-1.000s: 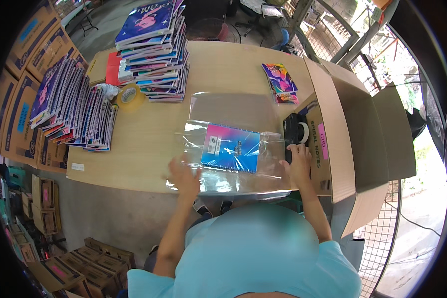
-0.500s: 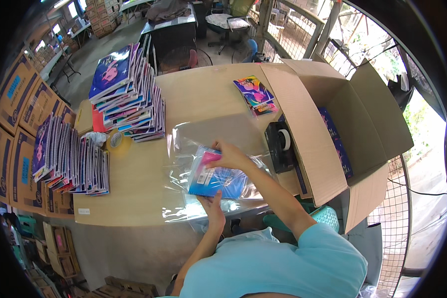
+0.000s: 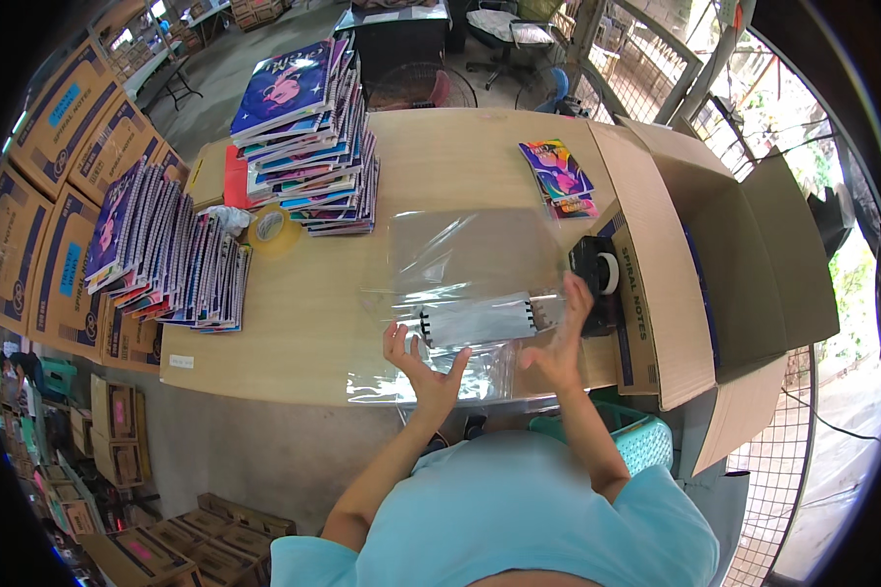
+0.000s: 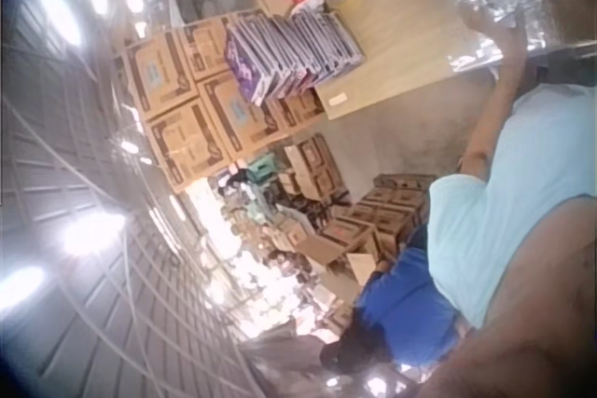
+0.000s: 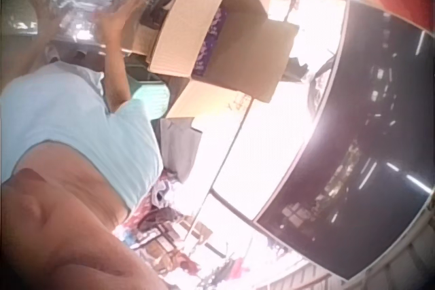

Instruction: The person wraps spiral notebooks in clear plastic bags on a wooden table. They place a notebook into a bag, fold the plastic over, and seal it with tape from a dispenser. The wrapped notebooks are then placed into a cardboard box.

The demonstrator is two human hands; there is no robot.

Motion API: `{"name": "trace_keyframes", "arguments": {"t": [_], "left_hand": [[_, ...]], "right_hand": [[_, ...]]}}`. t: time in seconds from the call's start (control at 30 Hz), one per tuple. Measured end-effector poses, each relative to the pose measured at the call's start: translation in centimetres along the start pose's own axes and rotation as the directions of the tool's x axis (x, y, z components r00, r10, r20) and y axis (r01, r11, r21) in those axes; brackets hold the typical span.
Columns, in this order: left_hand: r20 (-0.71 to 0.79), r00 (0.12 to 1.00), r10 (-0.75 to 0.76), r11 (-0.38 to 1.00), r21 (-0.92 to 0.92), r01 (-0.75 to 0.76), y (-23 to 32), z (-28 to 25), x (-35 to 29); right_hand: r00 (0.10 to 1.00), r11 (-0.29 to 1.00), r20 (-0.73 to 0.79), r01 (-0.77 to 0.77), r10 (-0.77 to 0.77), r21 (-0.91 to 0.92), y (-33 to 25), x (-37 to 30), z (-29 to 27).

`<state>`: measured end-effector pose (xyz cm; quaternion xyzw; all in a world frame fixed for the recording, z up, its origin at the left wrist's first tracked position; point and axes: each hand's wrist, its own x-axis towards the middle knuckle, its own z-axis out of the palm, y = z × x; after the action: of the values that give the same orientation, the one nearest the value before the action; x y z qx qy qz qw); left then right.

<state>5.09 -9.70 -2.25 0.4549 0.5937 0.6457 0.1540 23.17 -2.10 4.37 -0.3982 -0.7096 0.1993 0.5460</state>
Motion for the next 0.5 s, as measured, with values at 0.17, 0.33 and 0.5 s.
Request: {"name": "trace_keyframes", "arguments": {"t": [0.17,0.33,0.5], "left_hand": [[0.097,0.995,0.034,0.999,-0.007,-0.034,0.5,0.0,0.2],[0.254,0.961,0.113,0.985,0.097,-0.141,1.9,-1.3,1.6],[0.592,0.736,0.328,0.766,0.289,-0.574,4.5,-4.7,5.6]], "right_hand": [[0.817,0.789,0.537,0.466,-0.21,-0.401,-8.3,4.8,0.9],[0.924,0.893,0.286,0.337,-0.254,-0.297,-8.6,5.4,-2.6],[0.932,0.944,0.355,0.182,-0.076,-0.276,-9.7,7.6,-5.8]]}}
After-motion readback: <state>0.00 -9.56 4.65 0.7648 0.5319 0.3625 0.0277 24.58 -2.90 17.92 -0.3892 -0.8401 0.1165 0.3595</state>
